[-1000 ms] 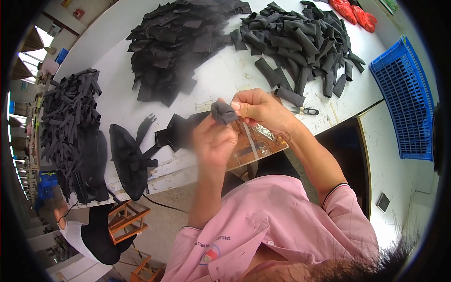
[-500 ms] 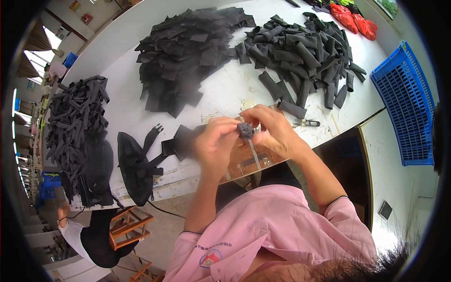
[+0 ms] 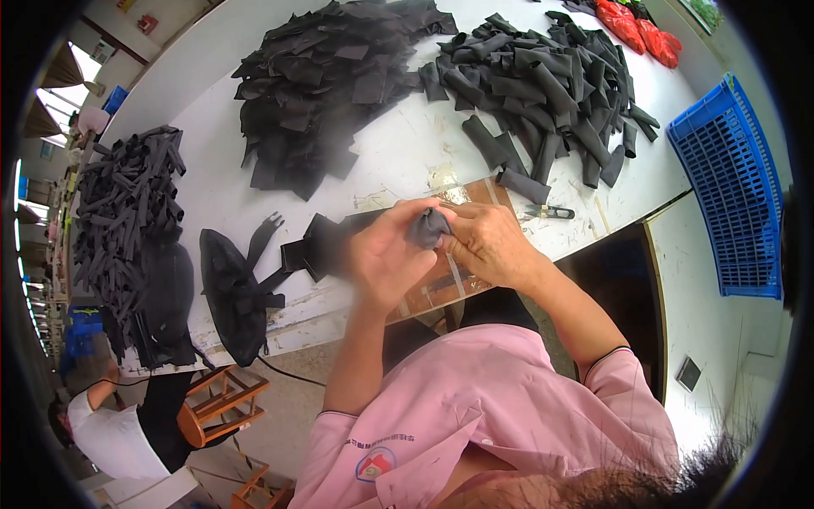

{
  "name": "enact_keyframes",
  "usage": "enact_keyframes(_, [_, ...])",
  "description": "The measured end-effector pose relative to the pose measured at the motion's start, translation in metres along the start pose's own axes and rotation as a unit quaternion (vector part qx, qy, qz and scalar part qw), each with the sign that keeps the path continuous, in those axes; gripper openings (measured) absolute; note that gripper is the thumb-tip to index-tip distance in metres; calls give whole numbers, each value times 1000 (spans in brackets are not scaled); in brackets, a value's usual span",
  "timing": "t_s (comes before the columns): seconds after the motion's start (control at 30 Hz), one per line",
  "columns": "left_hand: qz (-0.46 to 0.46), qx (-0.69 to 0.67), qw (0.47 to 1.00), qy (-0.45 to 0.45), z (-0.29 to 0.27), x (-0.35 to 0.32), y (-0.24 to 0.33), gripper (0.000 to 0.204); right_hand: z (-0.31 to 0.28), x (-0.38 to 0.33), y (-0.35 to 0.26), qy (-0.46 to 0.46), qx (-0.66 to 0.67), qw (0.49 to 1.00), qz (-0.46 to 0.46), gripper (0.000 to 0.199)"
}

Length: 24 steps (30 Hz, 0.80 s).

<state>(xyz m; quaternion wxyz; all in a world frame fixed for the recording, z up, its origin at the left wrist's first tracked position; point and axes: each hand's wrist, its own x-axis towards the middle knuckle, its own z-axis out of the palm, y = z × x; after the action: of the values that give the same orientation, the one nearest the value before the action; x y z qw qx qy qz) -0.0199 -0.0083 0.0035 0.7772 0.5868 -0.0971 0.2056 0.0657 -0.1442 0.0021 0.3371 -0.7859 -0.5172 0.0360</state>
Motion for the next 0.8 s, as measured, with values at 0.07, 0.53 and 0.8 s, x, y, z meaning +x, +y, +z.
enact_keyframes(0.07, [25, -2, 999, 29, 5, -1, 0, 26, -4, 1, -3, 11, 23, 1000, 1, 23])
enact_keyframes(0.53, [-54, 70, 995, 39, 3, 3, -5, 13, 1, -4, -4, -34, 7, 998, 46, 19])
enact_keyframes(0.8, [-81, 233, 969, 3, 1, 1, -12, 13, 33, -13, 16, 31, 76, 995, 56, 18])
